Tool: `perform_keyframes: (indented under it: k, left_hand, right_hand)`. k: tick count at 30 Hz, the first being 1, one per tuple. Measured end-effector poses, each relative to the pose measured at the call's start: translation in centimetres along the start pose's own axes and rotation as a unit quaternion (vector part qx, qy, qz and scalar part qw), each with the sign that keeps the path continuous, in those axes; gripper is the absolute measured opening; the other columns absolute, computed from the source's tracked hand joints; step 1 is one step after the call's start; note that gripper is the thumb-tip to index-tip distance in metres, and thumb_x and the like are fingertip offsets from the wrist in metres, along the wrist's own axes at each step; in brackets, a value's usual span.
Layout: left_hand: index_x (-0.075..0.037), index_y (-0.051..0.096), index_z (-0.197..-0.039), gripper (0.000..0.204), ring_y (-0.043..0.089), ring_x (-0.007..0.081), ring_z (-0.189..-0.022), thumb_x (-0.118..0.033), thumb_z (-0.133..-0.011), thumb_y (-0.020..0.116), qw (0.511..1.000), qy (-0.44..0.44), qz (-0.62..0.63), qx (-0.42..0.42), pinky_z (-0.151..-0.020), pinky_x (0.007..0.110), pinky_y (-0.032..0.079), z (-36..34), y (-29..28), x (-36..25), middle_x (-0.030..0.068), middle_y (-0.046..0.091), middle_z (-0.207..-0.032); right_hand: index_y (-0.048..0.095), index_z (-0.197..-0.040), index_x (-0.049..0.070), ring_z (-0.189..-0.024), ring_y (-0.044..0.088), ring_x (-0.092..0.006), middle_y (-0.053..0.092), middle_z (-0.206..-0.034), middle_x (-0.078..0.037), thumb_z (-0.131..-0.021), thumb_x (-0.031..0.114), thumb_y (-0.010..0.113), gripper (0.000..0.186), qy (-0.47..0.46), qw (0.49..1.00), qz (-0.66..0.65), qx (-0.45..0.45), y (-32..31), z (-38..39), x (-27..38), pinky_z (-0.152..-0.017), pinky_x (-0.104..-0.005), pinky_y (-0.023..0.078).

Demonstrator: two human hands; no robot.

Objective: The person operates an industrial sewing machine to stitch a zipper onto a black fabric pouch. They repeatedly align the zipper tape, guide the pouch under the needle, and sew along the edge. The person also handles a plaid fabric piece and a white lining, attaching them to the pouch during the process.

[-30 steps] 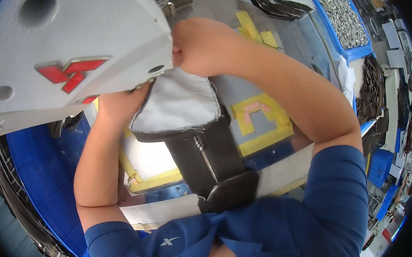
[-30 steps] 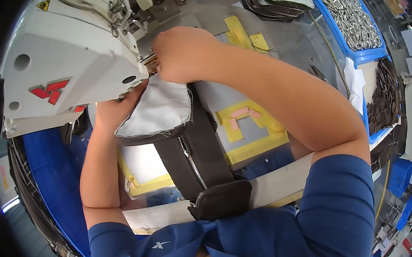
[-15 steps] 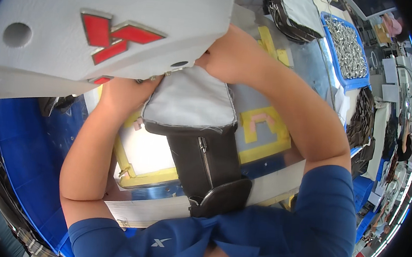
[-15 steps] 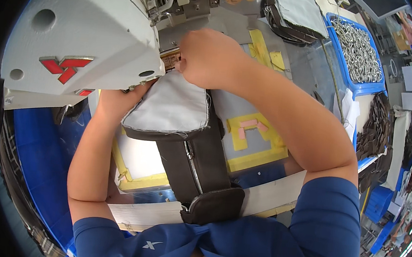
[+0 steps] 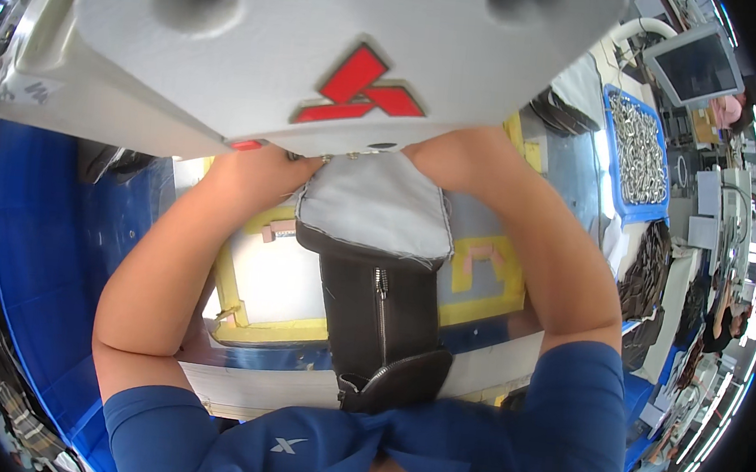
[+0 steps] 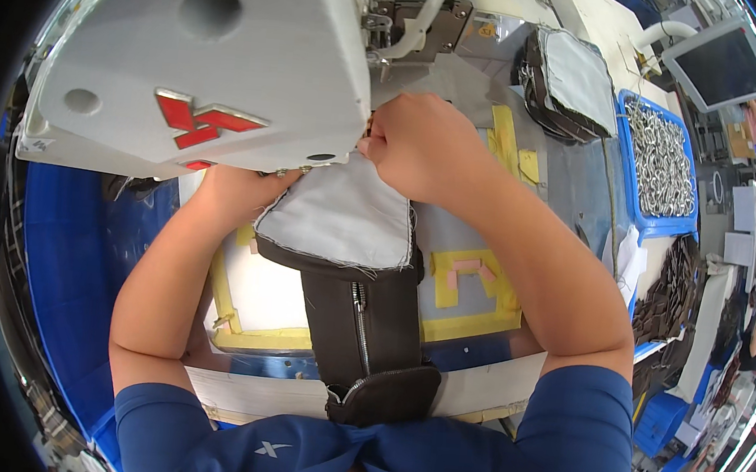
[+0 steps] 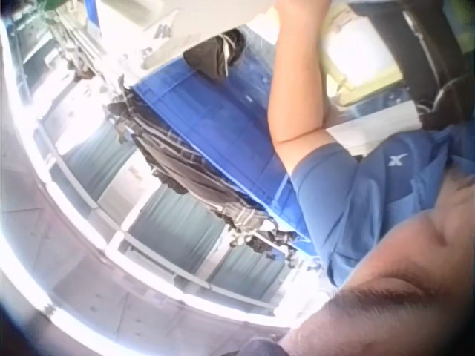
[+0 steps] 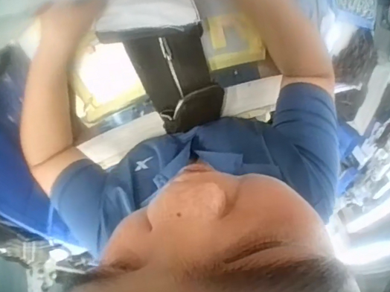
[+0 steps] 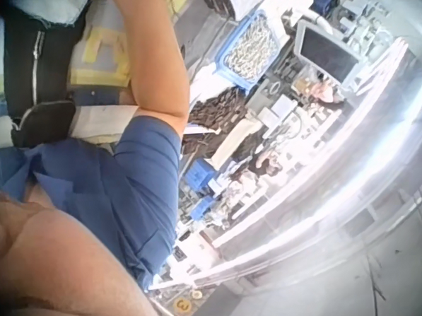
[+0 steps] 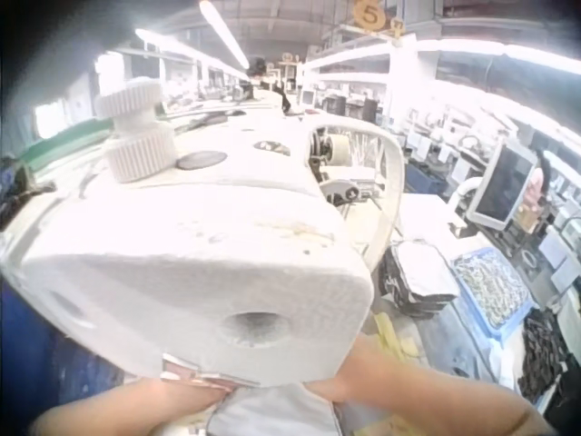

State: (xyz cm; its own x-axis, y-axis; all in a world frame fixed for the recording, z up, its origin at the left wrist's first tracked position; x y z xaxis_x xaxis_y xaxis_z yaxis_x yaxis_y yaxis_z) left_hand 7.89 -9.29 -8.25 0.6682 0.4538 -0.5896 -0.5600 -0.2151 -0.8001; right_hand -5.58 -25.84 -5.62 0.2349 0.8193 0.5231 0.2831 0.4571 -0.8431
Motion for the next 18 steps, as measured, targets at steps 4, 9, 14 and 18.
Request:
perform_keyframes:
  k: [4,9,14,18]
  left_hand:
    - [-0.011,0.079,-0.122,0.029,0.076,0.0280,-0.102,-0.027,-0.097,0.080,0.999,-0.022,-0.026,0.033,-0.088,0.042,0.059,-0.1,0.5,0.5,0.0093,0.081,-0.111]
    - [-0.018,0.077,-0.134,0.045,0.075,0.0288,-0.112,-0.047,-0.100,0.072,0.997,0.024,-0.050,0.047,-0.096,0.041,0.060,-0.2,0.8,0.8,0.0108,0.079,-0.124]
    - [-0.016,0.080,-0.124,0.038,0.077,0.0286,-0.099,-0.042,-0.096,0.076,0.997,-0.018,-0.028,0.065,-0.088,0.041,0.061,-0.3,0.9,0.5,0.0101,0.081,-0.108]
    - [-0.014,0.082,-0.116,0.032,0.076,0.0289,-0.089,-0.033,-0.090,0.081,1.000,0.025,0.006,-0.002,-0.082,0.042,0.062,0.1,0.2,-0.2,0.0090,0.080,-0.094]
  right_hand:
    - [0.078,-0.088,0.000,-0.088,0.072,-0.0458,0.075,-0.085,-0.023,-0.092,0.023,0.072,0.025,0.007,1.000,0.003,-0.010,-0.5,0.1,0.2,-0.080,-0.0536,0.057]
    - [0.079,-0.091,0.000,-0.090,0.072,-0.0471,0.075,-0.088,-0.025,-0.091,0.022,0.071,0.024,0.041,0.999,-0.015,0.011,-1.1,0.3,0.9,-0.082,-0.0548,0.057]
    - [0.079,-0.092,0.000,-0.092,0.072,-0.0482,0.075,-0.089,-0.025,-0.092,0.022,0.072,0.024,0.061,0.998,-0.026,0.010,-1.6,0.5,1.1,-0.082,-0.0560,0.057]
    - [0.079,-0.095,0.000,-0.093,0.071,-0.0484,0.075,-0.090,-0.025,-0.093,0.023,0.072,0.024,0.065,0.998,-0.002,0.024,-1.5,0.5,0.7,-0.083,-0.0560,0.057]
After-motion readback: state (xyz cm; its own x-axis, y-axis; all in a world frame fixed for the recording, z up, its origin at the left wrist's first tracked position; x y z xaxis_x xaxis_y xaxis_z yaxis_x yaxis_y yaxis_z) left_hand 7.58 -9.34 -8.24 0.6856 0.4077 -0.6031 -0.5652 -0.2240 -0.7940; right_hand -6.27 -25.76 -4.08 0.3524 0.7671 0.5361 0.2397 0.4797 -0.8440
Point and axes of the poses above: each hand's wrist, its own z-axis away from the middle knuckle, its own y-axis out of the palm, x = y × z, the point moved 7 cm from there along -z, towards the middle knuckle
